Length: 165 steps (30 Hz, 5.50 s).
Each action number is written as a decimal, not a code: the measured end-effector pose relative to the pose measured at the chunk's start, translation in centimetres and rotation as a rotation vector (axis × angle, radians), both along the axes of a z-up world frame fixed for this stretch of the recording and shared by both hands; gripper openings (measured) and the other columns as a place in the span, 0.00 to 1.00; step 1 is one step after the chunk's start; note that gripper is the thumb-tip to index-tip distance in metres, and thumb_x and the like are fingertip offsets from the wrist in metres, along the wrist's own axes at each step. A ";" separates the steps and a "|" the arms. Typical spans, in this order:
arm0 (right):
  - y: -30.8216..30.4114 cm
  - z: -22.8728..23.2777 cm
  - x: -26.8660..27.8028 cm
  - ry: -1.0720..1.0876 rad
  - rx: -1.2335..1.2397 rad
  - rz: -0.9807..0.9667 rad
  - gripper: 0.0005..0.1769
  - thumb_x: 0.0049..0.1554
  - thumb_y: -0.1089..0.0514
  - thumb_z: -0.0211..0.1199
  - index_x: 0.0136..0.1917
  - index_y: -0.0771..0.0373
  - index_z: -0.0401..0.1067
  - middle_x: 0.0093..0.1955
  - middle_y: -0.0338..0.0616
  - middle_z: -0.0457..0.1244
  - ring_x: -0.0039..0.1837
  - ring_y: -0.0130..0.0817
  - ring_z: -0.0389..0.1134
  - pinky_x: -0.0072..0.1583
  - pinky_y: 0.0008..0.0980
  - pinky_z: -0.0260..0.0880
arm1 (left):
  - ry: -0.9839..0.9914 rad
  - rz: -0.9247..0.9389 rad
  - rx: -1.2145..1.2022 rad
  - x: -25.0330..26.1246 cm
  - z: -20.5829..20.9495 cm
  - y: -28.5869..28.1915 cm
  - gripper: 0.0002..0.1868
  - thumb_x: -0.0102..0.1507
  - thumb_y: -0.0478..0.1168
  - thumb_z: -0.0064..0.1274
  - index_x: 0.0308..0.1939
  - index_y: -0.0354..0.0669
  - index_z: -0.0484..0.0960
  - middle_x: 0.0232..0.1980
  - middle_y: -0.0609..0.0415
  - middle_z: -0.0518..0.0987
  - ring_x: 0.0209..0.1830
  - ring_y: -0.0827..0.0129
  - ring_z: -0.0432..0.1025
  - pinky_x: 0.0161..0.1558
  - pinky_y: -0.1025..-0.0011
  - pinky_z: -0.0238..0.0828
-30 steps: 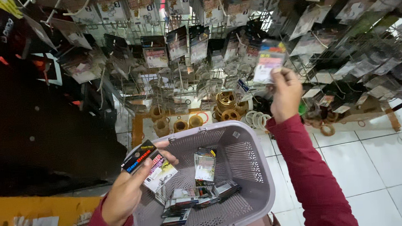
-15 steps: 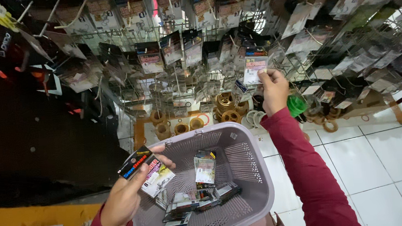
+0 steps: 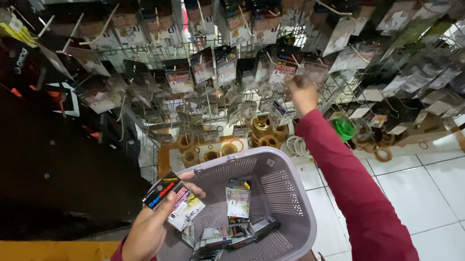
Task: The person organizes various packaged fishing hooks by taking them out of a basket, holding them up to look at the labels, and hanging them onto display racks in a shop.
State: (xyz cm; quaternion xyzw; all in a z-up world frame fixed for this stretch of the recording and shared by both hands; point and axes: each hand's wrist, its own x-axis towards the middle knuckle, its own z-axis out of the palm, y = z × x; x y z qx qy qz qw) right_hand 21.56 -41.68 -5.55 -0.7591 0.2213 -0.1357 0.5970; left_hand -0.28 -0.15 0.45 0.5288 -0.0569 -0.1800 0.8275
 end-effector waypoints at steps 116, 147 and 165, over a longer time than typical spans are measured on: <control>-1.1 0.2 -3.4 -0.685 -0.314 -0.103 0.12 0.63 0.65 0.60 0.60 0.66 0.73 0.56 0.46 0.68 0.57 0.33 0.69 0.60 0.30 0.71 | -0.194 -0.327 0.199 3.2 0.9 -0.7 0.31 0.67 0.51 0.46 0.71 0.41 0.65 0.64 0.42 0.81 0.61 0.55 0.81 0.58 0.63 0.78; 16.9 -4.1 -19.0 -0.136 -1.596 1.587 0.37 0.46 0.55 0.69 0.69 0.50 0.65 0.56 0.44 0.68 0.55 0.50 0.72 0.48 0.49 0.74 | -0.291 -0.338 0.186 2.2 0.0 0.3 0.21 0.71 0.41 0.43 0.69 0.45 0.65 0.64 0.43 0.77 0.62 0.63 0.77 0.61 0.68 0.74; 18.7 -8.8 -18.4 0.308 -1.825 1.533 0.21 0.64 0.45 0.51 0.70 0.44 0.66 0.67 0.35 0.62 0.67 0.44 0.65 0.61 0.47 0.66 | -0.386 -0.363 0.203 0.8 0.7 0.9 0.22 0.72 0.43 0.45 0.70 0.47 0.64 0.64 0.46 0.78 0.62 0.63 0.77 0.66 0.65 0.74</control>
